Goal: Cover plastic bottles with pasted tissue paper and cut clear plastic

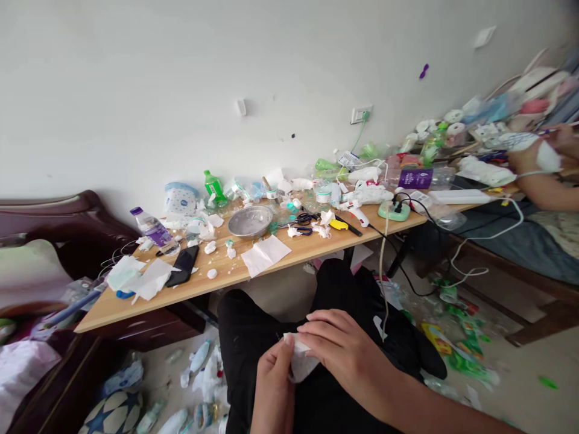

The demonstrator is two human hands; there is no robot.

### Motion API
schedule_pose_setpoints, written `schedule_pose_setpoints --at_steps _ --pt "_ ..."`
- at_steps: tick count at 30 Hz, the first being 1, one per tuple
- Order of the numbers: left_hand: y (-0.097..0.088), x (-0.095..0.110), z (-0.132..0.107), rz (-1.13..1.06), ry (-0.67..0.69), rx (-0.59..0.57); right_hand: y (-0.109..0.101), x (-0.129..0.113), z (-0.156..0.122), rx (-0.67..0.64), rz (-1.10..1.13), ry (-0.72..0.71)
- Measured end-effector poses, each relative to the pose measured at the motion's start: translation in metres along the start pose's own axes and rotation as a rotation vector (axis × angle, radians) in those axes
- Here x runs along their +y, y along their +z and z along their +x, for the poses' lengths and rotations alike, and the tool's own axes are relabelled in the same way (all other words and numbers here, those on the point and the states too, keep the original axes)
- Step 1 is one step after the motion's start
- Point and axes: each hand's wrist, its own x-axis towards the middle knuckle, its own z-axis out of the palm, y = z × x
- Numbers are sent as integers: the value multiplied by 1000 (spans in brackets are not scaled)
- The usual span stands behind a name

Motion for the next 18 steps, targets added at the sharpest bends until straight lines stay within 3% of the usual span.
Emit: schedule_pose_setpoints --at_steps 4,9,13,18 --pt "-4 -1 -3 64 66 -11 -5 0 0 5 1 -26" --pt "-5 0 -4 132 89 -130 0 8 -5 -3 -72 -23" --pt "-2 0 -6 192 81 -120 2 11 -5 -8 -101 -11" --pt "-7 17 -6 458 223 -103 -11 13 -1 11 -49 -16"
